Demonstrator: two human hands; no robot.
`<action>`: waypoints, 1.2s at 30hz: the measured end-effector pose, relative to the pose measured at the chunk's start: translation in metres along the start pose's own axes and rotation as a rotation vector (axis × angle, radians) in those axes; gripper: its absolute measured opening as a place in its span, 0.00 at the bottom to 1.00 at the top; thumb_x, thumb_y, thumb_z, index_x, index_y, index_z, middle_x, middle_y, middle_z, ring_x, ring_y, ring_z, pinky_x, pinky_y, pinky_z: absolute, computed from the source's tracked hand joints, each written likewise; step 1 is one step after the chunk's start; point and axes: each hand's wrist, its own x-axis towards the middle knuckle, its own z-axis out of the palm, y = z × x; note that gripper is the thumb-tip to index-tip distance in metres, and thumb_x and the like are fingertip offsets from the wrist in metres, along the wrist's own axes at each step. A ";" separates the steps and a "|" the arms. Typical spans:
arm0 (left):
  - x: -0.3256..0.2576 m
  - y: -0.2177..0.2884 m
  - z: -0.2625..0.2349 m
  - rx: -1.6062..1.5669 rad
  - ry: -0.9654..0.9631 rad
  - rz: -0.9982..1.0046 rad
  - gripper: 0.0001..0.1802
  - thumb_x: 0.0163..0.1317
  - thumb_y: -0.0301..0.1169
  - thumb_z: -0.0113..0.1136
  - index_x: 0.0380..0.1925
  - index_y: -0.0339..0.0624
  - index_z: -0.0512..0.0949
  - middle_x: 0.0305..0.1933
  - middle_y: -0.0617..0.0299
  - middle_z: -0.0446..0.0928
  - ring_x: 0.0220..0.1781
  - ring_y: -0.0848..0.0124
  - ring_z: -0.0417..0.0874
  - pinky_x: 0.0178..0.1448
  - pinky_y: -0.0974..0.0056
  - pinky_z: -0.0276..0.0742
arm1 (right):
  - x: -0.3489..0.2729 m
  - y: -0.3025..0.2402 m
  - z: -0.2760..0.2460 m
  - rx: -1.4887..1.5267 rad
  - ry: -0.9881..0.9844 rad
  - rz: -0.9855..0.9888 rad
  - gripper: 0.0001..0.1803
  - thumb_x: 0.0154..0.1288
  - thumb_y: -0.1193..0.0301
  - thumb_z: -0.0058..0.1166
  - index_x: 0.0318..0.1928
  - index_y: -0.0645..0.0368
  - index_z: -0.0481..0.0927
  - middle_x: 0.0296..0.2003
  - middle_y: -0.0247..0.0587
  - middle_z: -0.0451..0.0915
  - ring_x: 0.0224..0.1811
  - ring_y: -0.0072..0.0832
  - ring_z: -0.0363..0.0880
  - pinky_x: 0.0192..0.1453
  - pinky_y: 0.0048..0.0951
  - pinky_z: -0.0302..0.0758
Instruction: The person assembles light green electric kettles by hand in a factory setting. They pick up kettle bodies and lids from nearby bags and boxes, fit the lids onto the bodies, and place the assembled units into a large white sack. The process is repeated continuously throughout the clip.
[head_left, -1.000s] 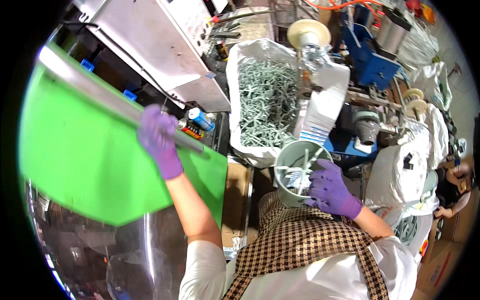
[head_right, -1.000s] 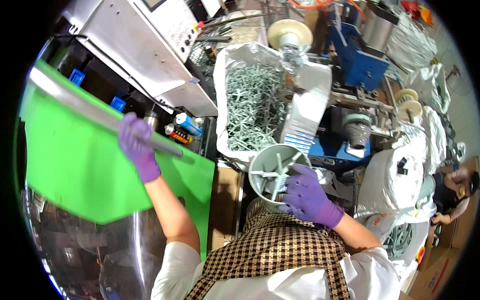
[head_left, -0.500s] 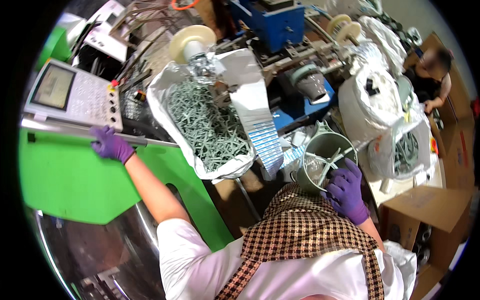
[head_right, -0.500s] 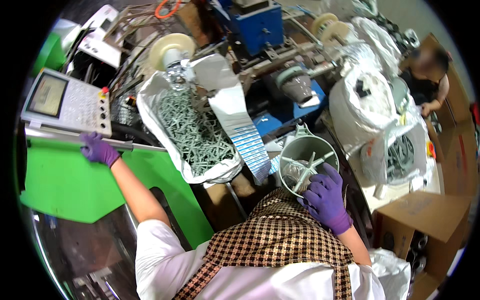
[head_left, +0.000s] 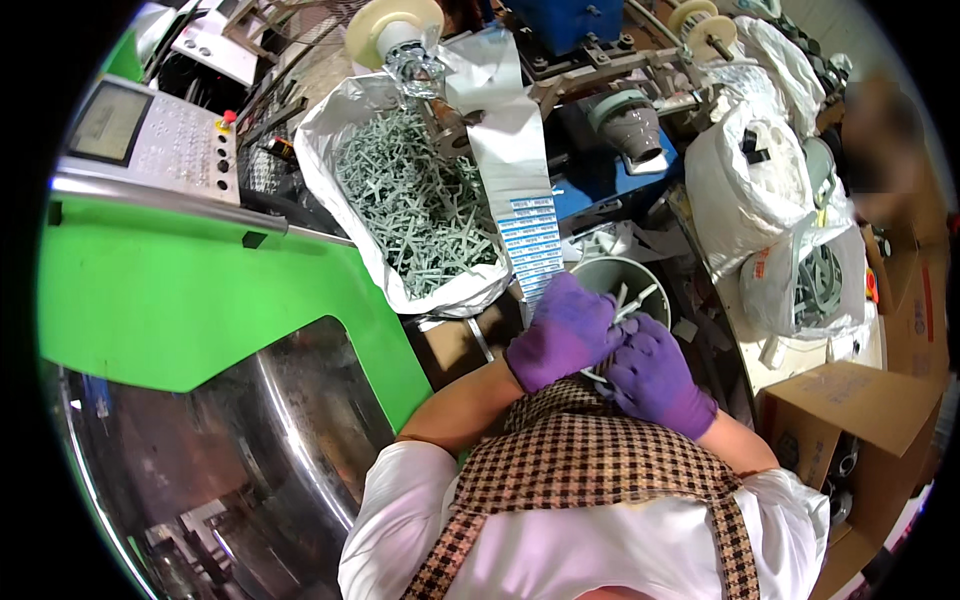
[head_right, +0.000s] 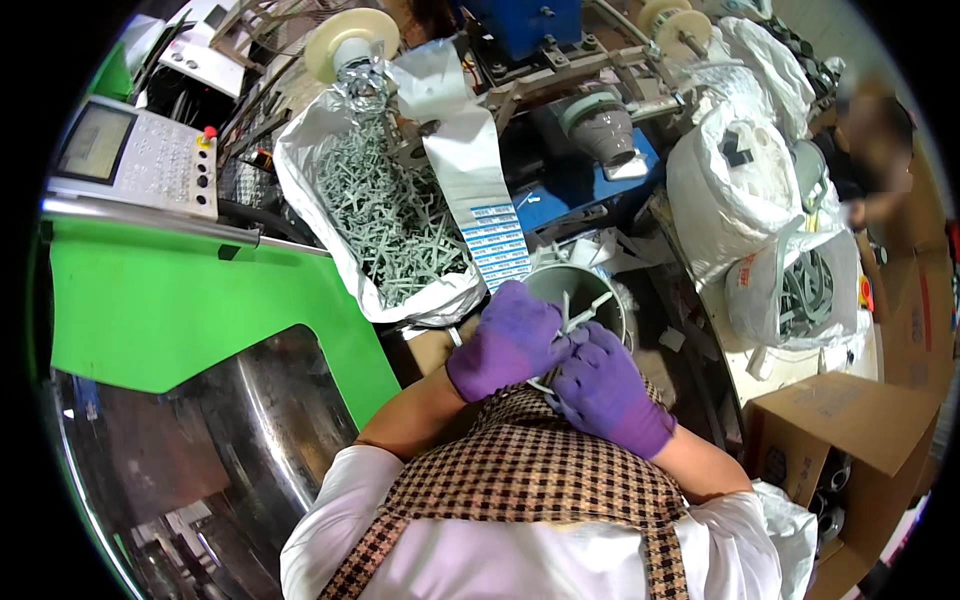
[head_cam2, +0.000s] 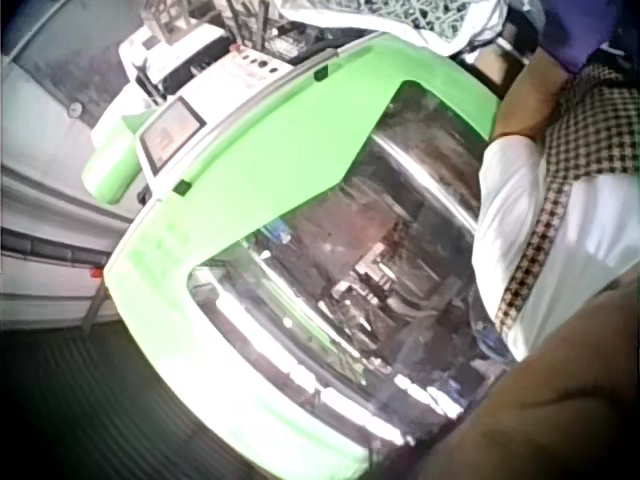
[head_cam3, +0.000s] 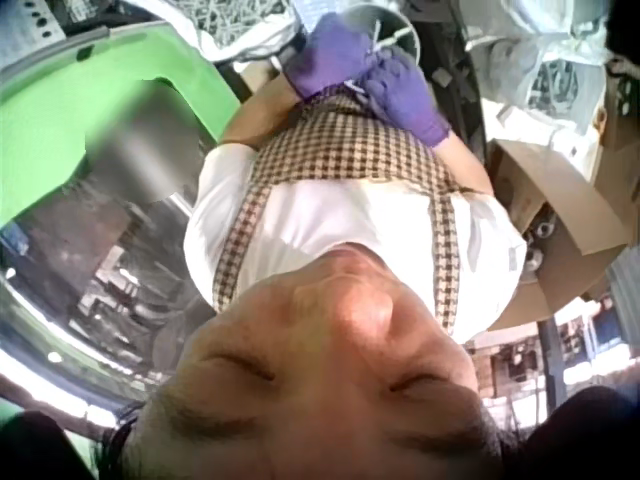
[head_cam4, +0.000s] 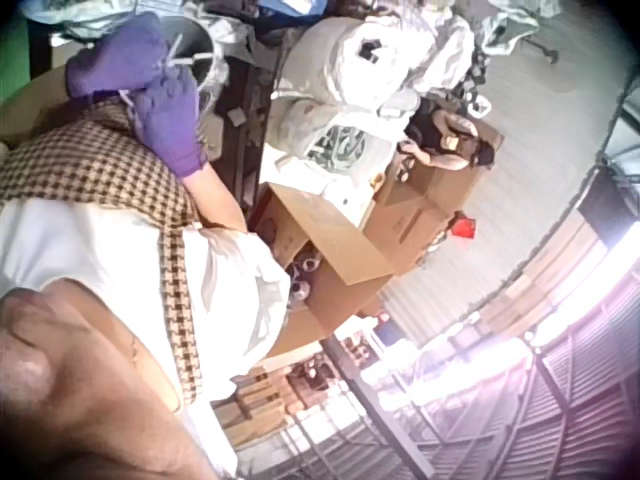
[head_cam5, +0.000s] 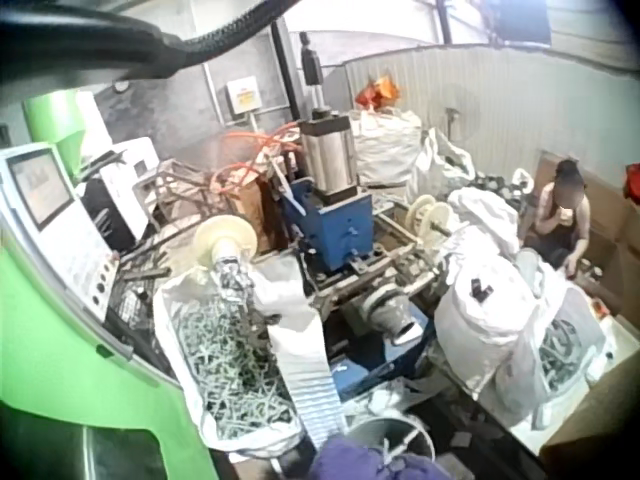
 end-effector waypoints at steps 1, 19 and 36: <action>-0.001 0.009 0.002 -0.010 0.015 -0.018 0.16 0.65 0.45 0.60 0.35 0.43 0.81 0.20 0.58 0.74 0.28 0.58 0.75 0.38 0.58 0.68 | -0.009 0.005 -0.006 0.027 -0.019 -0.039 0.10 0.45 0.67 0.67 0.29 0.52 0.79 0.29 0.36 0.77 0.42 0.38 0.78 0.68 0.50 0.70; -0.164 -0.137 -0.029 1.040 0.287 -0.883 0.30 0.66 0.46 0.60 0.62 0.42 0.70 0.58 0.51 0.72 0.62 0.56 0.73 0.67 0.53 0.66 | -0.259 0.255 -0.125 -0.308 0.474 0.518 0.12 0.71 0.70 0.48 0.42 0.65 0.83 0.31 0.34 0.83 0.29 0.21 0.77 0.33 0.31 0.71; -0.013 -0.151 0.115 -1.089 0.774 -0.664 0.65 0.56 0.08 0.59 0.77 0.64 0.26 0.65 0.45 0.72 0.51 0.63 0.83 0.46 0.66 0.84 | -0.093 0.143 -0.114 -0.062 0.208 -0.072 0.04 0.48 0.74 0.64 0.27 0.56 0.82 0.19 0.36 0.75 0.20 0.35 0.74 0.28 0.35 0.70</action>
